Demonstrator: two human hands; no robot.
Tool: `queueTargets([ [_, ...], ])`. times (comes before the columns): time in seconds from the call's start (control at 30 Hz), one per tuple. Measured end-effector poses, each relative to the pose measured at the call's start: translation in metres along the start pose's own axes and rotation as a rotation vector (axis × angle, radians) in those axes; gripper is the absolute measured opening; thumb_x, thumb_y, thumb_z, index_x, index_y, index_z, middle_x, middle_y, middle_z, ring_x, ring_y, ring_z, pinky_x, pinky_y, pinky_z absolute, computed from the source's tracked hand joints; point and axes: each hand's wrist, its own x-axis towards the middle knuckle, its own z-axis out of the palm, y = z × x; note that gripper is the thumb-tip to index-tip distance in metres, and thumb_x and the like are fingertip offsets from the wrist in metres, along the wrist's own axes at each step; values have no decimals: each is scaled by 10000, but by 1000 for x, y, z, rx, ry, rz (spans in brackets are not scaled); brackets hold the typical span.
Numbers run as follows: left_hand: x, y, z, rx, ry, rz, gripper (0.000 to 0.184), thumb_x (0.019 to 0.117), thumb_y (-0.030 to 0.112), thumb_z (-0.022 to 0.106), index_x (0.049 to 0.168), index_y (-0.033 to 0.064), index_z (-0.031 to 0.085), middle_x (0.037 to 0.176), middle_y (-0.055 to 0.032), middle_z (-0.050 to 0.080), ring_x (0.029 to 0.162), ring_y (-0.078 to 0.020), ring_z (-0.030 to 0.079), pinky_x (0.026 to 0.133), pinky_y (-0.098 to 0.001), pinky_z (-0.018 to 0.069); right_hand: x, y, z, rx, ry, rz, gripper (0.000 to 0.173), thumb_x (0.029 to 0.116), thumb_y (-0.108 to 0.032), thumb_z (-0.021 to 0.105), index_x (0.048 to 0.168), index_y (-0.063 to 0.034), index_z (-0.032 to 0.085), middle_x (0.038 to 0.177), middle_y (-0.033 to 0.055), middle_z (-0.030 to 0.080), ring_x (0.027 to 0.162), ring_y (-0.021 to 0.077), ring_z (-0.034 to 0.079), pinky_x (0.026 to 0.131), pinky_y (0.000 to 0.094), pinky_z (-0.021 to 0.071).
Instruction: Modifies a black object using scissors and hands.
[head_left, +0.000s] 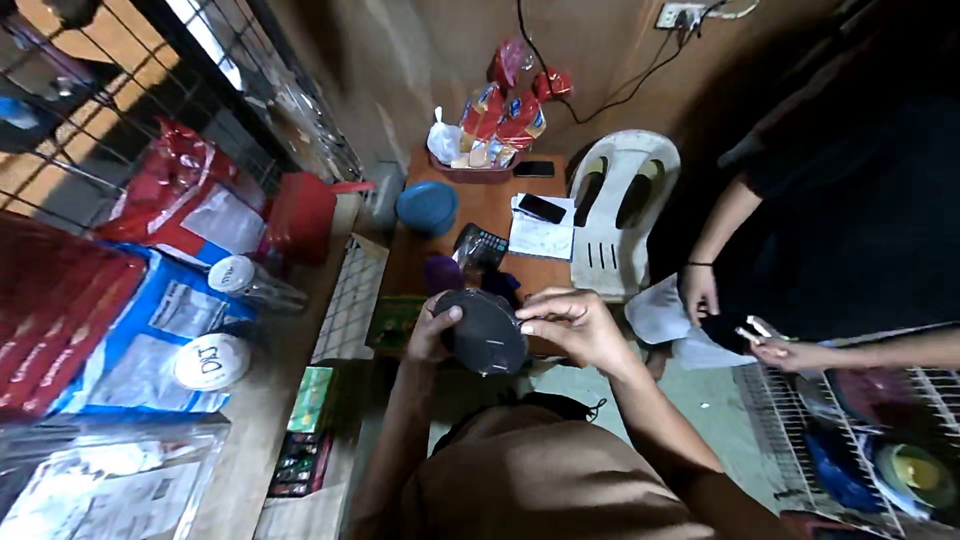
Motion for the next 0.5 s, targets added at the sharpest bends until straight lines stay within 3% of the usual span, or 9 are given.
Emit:
queueTargets([
  [0.13,-9,7,-7,38,-48,-59,321,775,502,822,982,261,776,858,71,765,736,-11,712,664,-219,606,-4,-2,15,-143,-15,-130,79,907,-36,716,923,7,780,964,68,752,896,70,708,825,233,596],
  [0.27,-17,8,-13,43,-26,-159,360,721,480,866,948,222,759,822,45,755,702,-30,705,636,-233,603,-13,-3,34,-366,-36,-245,151,977,-67,592,957,3,725,991,106,708,950,161,693,855,293,588],
  [0.4,-15,15,-29,46,-243,-89,268,828,405,813,1025,232,761,878,79,762,737,8,701,669,-186,591,-14,-11,50,-408,-79,-340,166,1003,-62,535,977,6,684,1027,132,681,996,196,684,868,297,583],
  [0.5,-11,31,-35,277,-432,-153,311,803,439,823,995,204,757,892,91,760,774,9,698,706,-208,597,3,-28,41,-599,-21,-348,175,929,7,564,1021,30,711,1103,186,701,1051,309,699,859,415,604],
])
